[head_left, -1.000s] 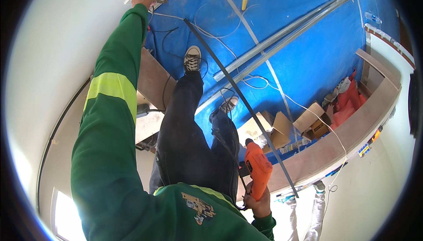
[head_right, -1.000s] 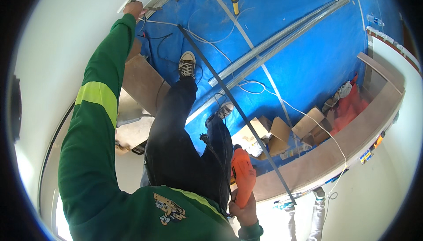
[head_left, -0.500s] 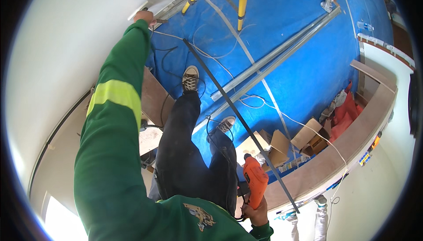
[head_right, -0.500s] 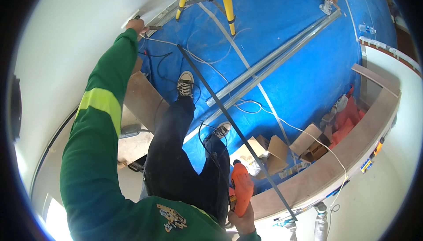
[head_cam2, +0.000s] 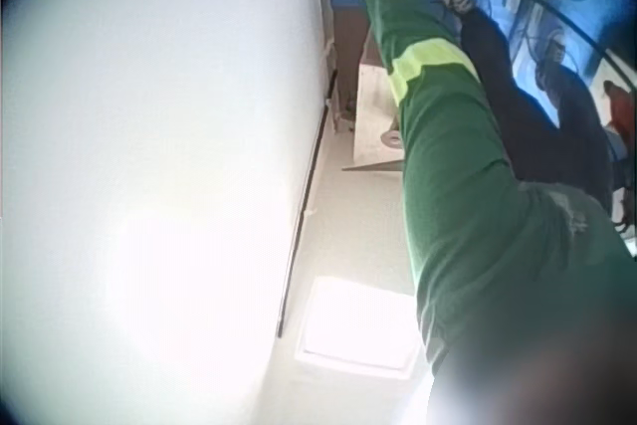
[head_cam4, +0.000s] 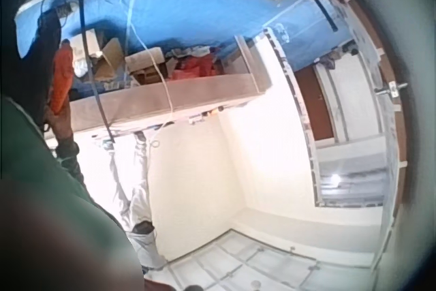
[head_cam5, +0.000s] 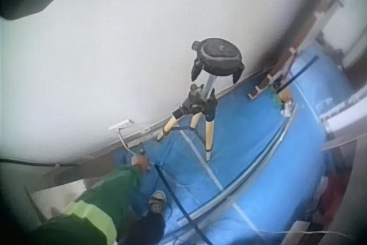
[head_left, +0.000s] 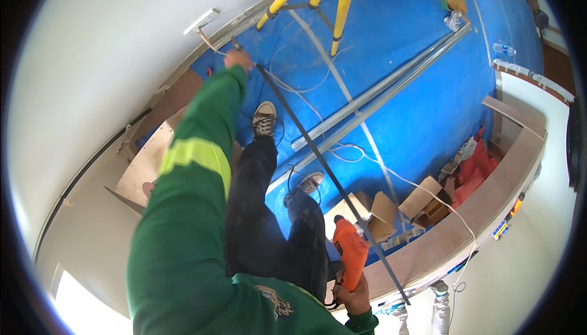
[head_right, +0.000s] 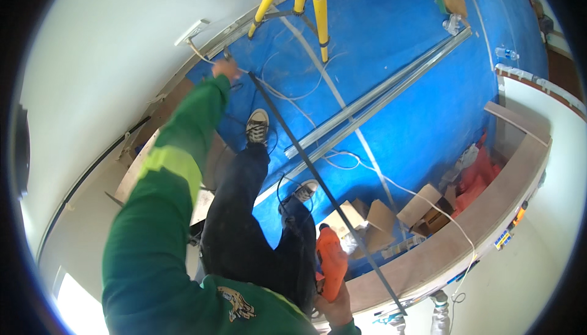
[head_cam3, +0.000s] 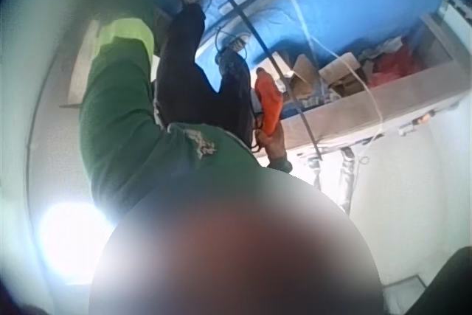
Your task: The person files the edge of a black metal strip with a metal file, then uses an orange corded drill to drill a hole in the strip. The person handles the metal strip, file, and drill throughout the process.
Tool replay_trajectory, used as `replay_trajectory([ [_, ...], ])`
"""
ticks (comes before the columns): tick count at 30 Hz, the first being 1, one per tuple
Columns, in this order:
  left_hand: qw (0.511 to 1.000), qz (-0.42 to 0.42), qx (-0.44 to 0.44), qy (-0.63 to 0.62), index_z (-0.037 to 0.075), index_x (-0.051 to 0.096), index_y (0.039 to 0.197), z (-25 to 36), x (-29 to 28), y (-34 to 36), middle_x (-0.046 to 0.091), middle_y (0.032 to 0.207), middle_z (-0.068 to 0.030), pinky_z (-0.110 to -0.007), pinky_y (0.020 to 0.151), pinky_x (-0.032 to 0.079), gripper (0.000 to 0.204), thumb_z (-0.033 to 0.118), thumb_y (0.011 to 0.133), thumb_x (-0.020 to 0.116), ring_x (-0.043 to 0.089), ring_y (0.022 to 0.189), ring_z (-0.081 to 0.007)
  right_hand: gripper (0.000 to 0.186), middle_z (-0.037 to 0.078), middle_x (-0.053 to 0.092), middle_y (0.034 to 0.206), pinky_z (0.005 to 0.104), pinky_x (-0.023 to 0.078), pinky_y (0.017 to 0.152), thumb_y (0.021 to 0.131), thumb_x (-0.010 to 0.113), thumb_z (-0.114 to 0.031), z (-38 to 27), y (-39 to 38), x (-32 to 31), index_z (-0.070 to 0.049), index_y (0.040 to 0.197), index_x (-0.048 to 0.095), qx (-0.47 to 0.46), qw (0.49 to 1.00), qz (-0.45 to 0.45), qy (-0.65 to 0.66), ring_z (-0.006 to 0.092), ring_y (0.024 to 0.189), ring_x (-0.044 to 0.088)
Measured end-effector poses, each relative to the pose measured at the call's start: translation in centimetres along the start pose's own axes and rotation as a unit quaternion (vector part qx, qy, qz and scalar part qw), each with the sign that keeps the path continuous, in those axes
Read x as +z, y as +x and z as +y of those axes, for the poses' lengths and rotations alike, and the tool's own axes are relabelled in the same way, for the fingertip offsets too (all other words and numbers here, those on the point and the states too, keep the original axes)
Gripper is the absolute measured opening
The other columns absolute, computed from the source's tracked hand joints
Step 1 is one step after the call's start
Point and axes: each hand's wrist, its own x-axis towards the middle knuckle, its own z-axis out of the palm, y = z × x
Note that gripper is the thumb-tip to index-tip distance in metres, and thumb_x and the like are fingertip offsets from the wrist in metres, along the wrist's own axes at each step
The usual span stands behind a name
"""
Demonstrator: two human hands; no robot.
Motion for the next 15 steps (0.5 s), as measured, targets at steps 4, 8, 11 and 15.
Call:
replay_trajectory([
  [4,0.882,0.148,-0.043,-0.445,0.002,0.076,0.108,3.3,5.4,-7.5,0.08,0.098,-0.0184,-0.046,0.077,0.061,0.032,0.033,0.105,0.068,0.08,0.094,-0.0265,0.037,0.005,0.06,0.083,0.0274,0.05,0.055,0.079,0.073,-0.002,-0.3,-0.4,-0.4,-0.005,0.111,0.055,-0.024,0.999,0.032,-0.021,0.0135,0.062,0.065],
  [8,0.702,0.176,-0.099,-0.683,0.0,0.064,0.11,-0.8,5.2,-14.8,0.074,0.106,-0.0166,-0.04,0.075,0.058,0.033,0.033,0.108,0.065,0.076,0.09,-0.0245,0.041,0.005,0.059,0.084,0.0253,0.049,0.054,0.078,0.074,-0.001,-2.1,0.2,-0.5,-0.004,0.114,0.055,-0.012,0.999,0.002,0.037,0.013,0.06,0.062],
  [11,0.608,0.127,-0.24,-0.746,0.0,0.061,0.122,-5.1,6.3,-18.6,0.069,0.118,-0.0116,-0.038,0.076,0.057,0.035,0.033,0.11,0.061,0.071,0.093,-0.0219,0.046,0.005,0.057,0.084,0.0248,0.045,0.047,0.077,0.067,0.001,-4.1,1.3,0.5,0.001,0.12,0.052,-0.062,0.998,0.009,0.032,0.0133,0.055,0.06],
  [15,0.607,0.114,-0.266,-0.74,0.002,0.063,0.129,-9.6,10.7,-20.5,0.073,0.119,-0.0123,-0.036,0.08,0.06,0.037,0.033,0.11,0.067,0.075,0.095,-0.0257,0.045,0.004,0.056,0.088,0.0248,0.048,0.052,0.078,0.08,-0.009,-7.0,1.9,1.4,-0.004,0.115,0.055,-0.115,0.993,-0.015,-0.012,0.0119,0.057,0.057],
])
